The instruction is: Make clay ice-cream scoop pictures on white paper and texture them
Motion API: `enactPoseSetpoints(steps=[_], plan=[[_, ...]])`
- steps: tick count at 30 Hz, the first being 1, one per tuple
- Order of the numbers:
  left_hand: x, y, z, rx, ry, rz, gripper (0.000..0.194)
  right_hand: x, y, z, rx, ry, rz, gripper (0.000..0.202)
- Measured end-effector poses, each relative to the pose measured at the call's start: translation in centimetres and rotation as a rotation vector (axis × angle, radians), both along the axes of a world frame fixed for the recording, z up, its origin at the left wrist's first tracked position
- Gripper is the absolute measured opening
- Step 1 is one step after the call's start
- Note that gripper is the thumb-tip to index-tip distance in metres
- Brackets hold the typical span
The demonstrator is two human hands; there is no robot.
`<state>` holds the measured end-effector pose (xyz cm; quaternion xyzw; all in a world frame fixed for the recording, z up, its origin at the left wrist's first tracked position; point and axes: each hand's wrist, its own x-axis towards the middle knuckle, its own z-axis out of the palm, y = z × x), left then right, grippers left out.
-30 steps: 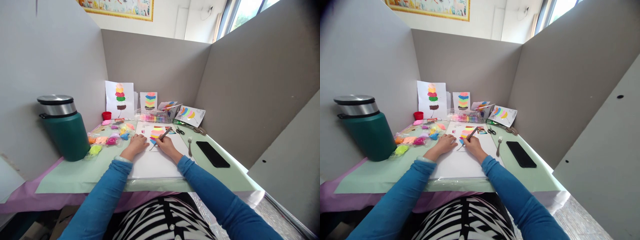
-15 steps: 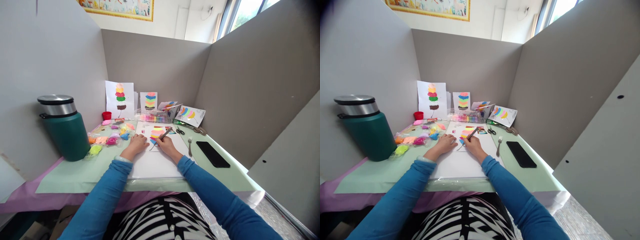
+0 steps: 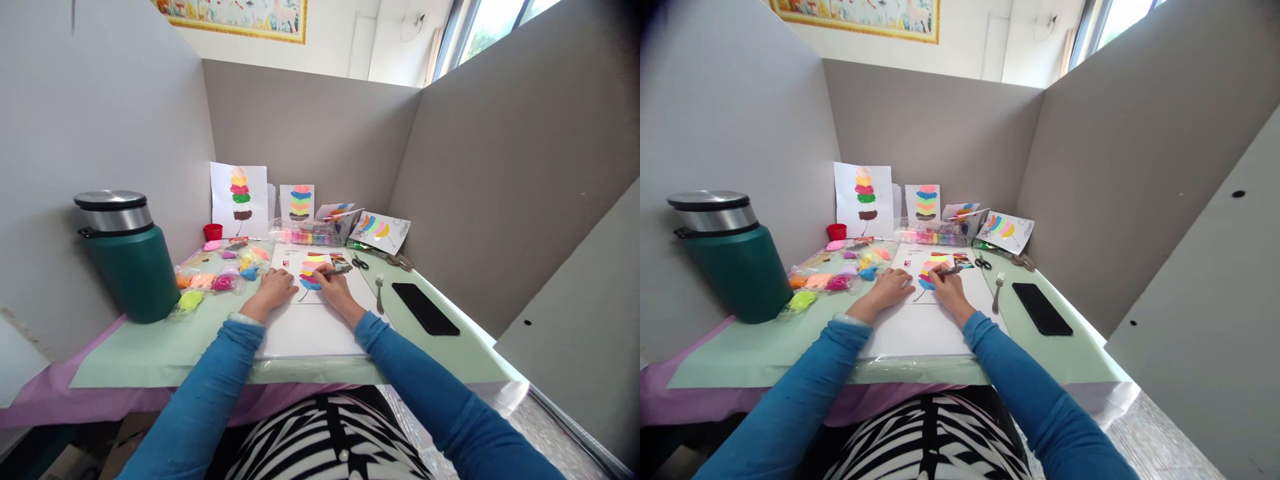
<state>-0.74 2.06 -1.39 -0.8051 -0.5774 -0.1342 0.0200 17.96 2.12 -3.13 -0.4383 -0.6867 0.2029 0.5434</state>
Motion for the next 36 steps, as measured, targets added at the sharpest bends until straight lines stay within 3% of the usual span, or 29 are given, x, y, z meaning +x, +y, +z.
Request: enactPoseSetpoints(steps=[6,11,14,17,22,25,30,36], plan=[[0.2,0.4,0.5,0.062,-0.339,-0.103,0.035,-0.1,0.0,-0.5,0.153,-0.040,0.133,0.022],[0.6,-0.3,1.5,-0.119,-0.612,-0.254,0.044,-0.1,-0.2,-0.5,0.229,-0.355,0.091,0.040],[0.8,-1.0,1.8,-0.208,-0.688,-0.330,0.044,-0.3,-0.4,-0.2,0.256,-0.431,0.044,0.062],[0.9,-1.4,1.8,-0.315,-0.735,-0.400,0.053,-0.5,-0.4,-0.3,0.294,-0.468,0.042,0.070],[0.8,-1.5,2.0,-0.394,-0.850,-0.464,0.046,-0.8,-0.6,-0.3,0.336,-0.473,0.103,0.064],[0.7,-1.6,2.3,-0.404,-0.962,-0.434,0.046,-0.9,-1.2,0.2,0.300,-0.406,0.042,0.059],[0.6,-1.5,2.4,-0.390,-1.157,-0.390,0.037,-1.1,-2.4,1.2,0.172,-0.452,-0.042,0.032],[0.6,-1.2,2.2,-0.400,-1.099,-0.364,0.036,-1.1,-2.5,0.9,0.094,-0.558,-0.059,0.024]])
